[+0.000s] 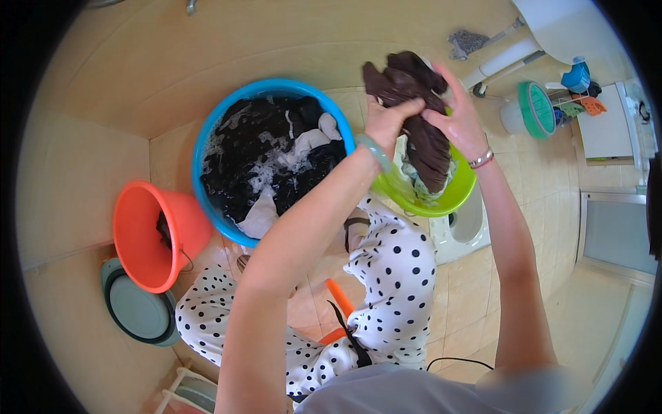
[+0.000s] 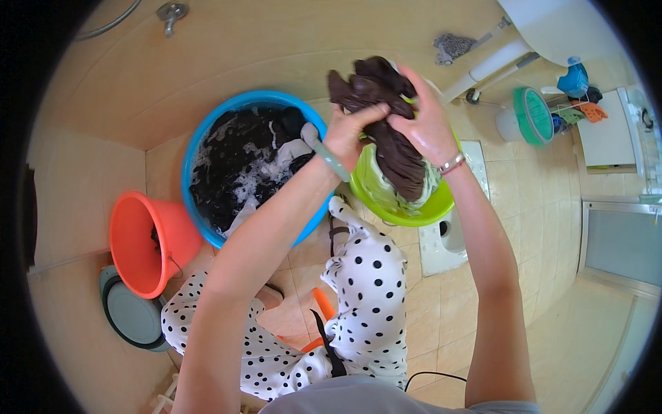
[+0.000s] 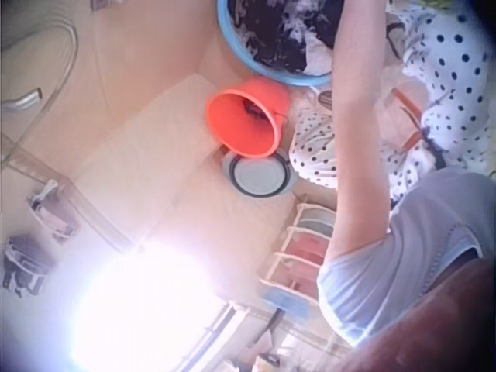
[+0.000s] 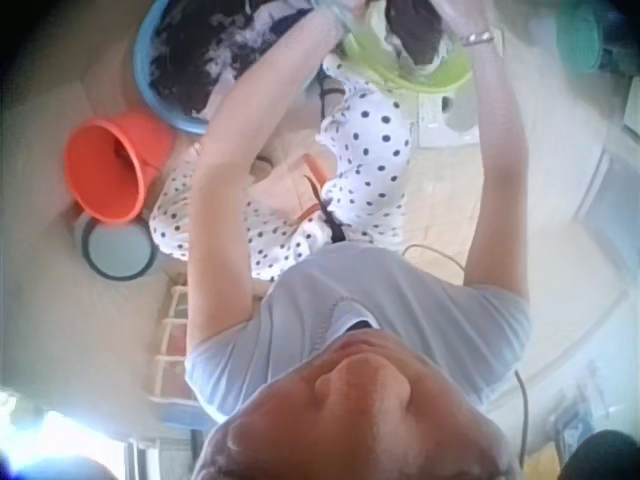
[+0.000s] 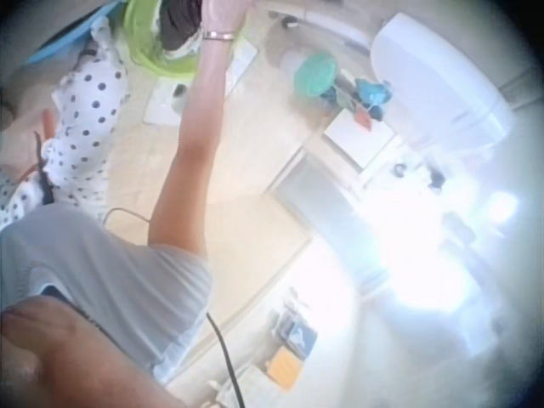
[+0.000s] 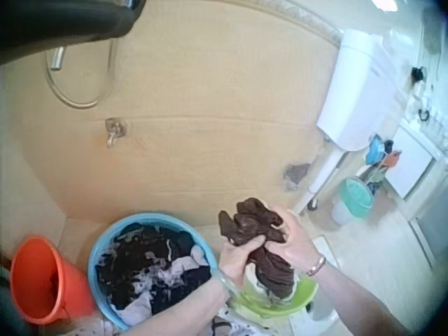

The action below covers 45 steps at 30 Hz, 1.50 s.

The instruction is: The person hand-washes a load of mixed-color clothes in a blue basin filled with soapy water. They scrub and rinse individual items, including white, light blue, and dark garments, then transfer them into a green basin. The person occasionally reaches for the faucet to add water.

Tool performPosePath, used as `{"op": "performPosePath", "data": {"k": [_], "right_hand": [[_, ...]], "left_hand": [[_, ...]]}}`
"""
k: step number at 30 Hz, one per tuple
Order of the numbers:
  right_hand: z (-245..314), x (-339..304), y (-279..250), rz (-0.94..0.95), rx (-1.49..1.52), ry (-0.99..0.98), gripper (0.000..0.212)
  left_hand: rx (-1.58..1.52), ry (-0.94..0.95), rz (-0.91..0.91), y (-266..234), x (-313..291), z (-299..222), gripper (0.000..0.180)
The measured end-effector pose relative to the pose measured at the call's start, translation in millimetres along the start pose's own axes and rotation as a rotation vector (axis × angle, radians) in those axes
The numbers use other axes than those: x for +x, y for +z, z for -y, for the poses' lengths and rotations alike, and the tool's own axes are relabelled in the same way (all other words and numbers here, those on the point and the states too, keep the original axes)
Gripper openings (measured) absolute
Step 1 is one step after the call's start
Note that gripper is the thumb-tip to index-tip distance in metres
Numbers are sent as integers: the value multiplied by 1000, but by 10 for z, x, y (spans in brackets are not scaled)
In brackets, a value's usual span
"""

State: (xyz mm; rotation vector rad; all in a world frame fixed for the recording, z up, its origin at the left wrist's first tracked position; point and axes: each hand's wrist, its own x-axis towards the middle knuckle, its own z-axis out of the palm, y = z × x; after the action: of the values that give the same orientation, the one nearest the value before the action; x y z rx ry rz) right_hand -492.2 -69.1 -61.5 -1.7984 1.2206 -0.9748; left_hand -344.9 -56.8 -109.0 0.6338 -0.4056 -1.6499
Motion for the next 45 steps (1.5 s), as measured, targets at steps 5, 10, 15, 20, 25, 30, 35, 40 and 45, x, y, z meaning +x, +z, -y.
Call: {"op": "performPosePath", "data": {"k": [5, 10, 15, 20, 25, 30, 35, 40, 45], "right_hand": [[-844, -636, -281, -435, -231, 166, 38], [-1405, -930, -225, -599, -264, 460, 42], [-1445, -892, 406, -116, -860, 357, 25], [-1695, -583, 356, 201, -818, 355, 31], [-675, -123, 281, 123, -1085, 235, 29], [-661, 509, 2003, 458, -106, 145, 40], [-1442, 897, 3574, 480, -627, -268, 72], [-1815, 863, 4126, 634, -774, -137, 71], [-2258, 955, 4353, 576, -640, 156, 55]], "left_hand": [[1122, 174, -65, 104, 158, 490, 78], [1440, -73, 5, -17, 201, 250, 104], [1988, -20, 554, -438, 93, 711, 83], [2125, 313, 472, -773, -14, 928, 62], [1653, 482, 589, -973, -144, -51, 62], [1983, -59, 156, -2569, -373, -647, 50], [2143, -294, -52, -3661, -637, -1012, 61], [2200, -305, -20, -3920, -681, -899, 37], [1741, 41, -204, -3769, -497, -821, 26]]}}
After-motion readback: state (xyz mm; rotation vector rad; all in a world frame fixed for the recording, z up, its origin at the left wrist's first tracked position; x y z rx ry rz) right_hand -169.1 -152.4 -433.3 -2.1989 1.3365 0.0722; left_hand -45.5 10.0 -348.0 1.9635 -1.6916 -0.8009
